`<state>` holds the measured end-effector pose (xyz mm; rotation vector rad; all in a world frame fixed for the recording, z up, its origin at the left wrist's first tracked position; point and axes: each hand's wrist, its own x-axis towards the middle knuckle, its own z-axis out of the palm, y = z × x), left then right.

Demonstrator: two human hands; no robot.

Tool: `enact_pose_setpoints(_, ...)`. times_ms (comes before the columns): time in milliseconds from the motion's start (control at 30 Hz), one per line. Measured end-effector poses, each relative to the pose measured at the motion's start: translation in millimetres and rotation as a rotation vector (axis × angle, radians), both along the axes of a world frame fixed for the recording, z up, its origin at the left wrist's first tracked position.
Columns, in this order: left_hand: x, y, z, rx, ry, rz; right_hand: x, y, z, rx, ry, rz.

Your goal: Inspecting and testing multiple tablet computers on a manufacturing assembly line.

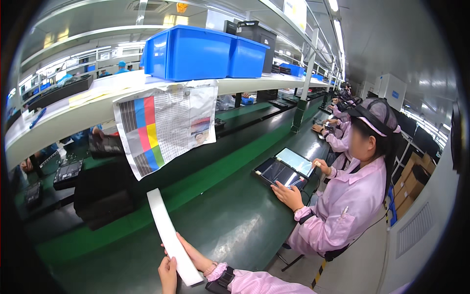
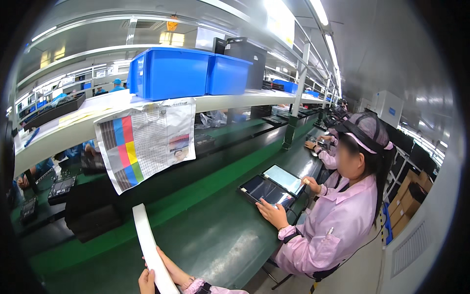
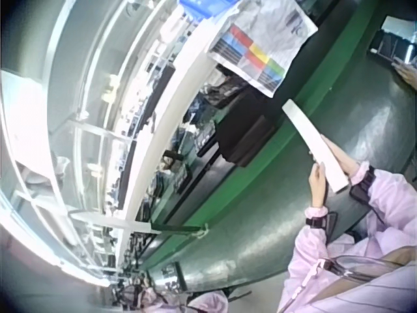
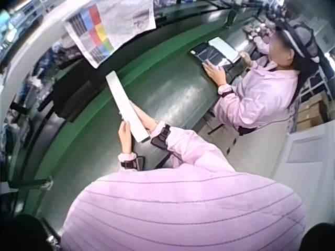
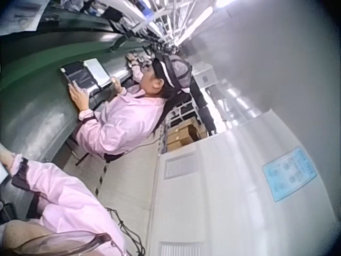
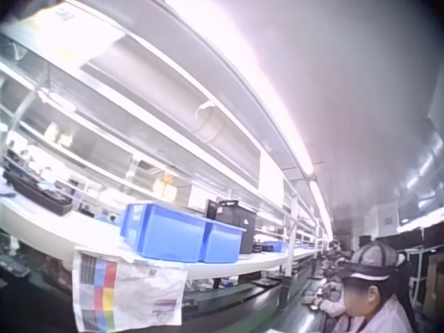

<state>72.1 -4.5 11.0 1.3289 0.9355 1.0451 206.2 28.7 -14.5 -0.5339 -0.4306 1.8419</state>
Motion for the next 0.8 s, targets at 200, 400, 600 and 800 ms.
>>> enact_pose_setpoints(200, -1.1, 3.2, -1.8, 0.009, 0.026, -0.008, -0.5, -0.1, 1.7, -0.051, -0.058, -0.041)
enact_pose_setpoints(400, 0.7, 2.0, -3.6, -0.006, 0.047, -0.042, 0.7, 2.0, -1.6, -0.049, -0.061, -0.006)
enact_pose_setpoints(600, -5.4, 21.0, -7.0, 0.12, -0.165, 0.314, 7.4, 6.5, -10.1, -0.074, -0.014, -0.137)
enact_pose_setpoints(800, -47.7, 2.8, 131.2, 0.551, -0.105, 0.428, 6.9, 8.5, -14.4, 0.063, -0.037, -0.15)
